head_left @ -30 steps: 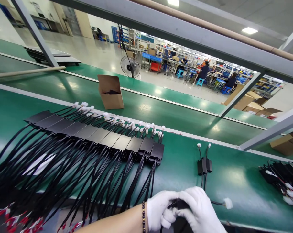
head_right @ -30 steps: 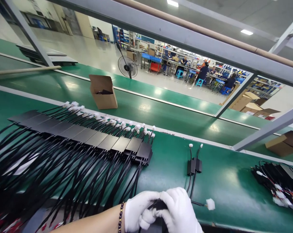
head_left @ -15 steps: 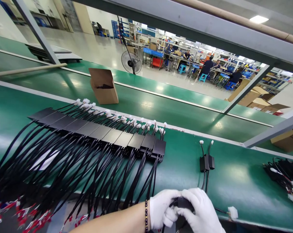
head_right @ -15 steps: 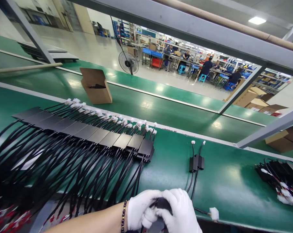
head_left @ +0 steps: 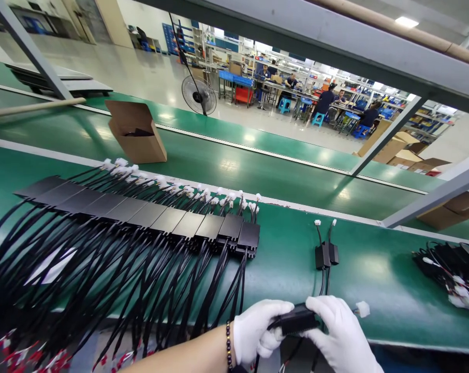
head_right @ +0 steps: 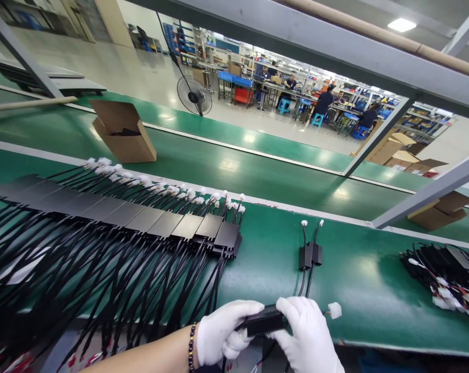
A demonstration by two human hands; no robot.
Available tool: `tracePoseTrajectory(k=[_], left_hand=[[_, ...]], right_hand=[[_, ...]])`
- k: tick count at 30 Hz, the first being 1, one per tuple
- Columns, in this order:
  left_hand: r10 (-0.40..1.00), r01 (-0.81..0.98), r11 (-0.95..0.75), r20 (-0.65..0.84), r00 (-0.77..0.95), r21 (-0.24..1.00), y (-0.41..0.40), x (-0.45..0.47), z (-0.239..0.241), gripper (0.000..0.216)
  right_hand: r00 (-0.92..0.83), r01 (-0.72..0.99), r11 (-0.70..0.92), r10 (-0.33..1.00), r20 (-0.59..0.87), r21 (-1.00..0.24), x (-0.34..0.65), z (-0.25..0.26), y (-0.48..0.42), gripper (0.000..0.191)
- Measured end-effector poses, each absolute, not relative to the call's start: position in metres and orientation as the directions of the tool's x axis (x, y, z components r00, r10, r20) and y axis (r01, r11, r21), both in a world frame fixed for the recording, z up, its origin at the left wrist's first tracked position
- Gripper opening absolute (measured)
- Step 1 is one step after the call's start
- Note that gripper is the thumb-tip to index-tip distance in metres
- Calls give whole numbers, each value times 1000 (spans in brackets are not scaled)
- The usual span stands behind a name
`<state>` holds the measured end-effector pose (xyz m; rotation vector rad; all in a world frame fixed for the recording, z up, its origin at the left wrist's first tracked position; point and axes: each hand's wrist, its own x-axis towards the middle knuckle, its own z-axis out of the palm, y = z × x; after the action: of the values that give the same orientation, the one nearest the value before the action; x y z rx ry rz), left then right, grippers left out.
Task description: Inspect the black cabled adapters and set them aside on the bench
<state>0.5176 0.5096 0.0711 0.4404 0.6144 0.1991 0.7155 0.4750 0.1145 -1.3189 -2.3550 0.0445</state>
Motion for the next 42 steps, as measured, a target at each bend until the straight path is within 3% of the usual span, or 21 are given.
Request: tracePoseTrajectory(k=[9,19,22,27,30,34,38,42], left_hand=[[314,-67,889,-497,809,453,511,517,71,23],[208,43,914,-557,804,403,511,523,70,61],[196,49,920,-564,802,390,511,523,69,63],[321,-101,895,-469,823,435,508,523,69,59],[411,-240,872,-372,832,426,505,525,68,47],[654,-560,745,-231,721,363,502,528,66,34],[722,-650,675,-129,680,350,504,522,68,40],[756,-676,625,-90,648,390,502,511,76,37]], right_hand=[[-464,792,562,809,361,-239,716,117,479,25],[-426,821,507,850,310,-262,716,112,476,27],[-411,833,481,869,276,-273,717,110,475,26],[-407,836,500,842,354,-226,721,105,478,28],[-271,901,398,828,490,-175,718,96,480,36],[-164,901,340,842,514,-270,692,81,475,53],[-140,849,376,838,528,-371,655,68,469,84],[-38,846,317,838,545,-428,635,64,468,67]])
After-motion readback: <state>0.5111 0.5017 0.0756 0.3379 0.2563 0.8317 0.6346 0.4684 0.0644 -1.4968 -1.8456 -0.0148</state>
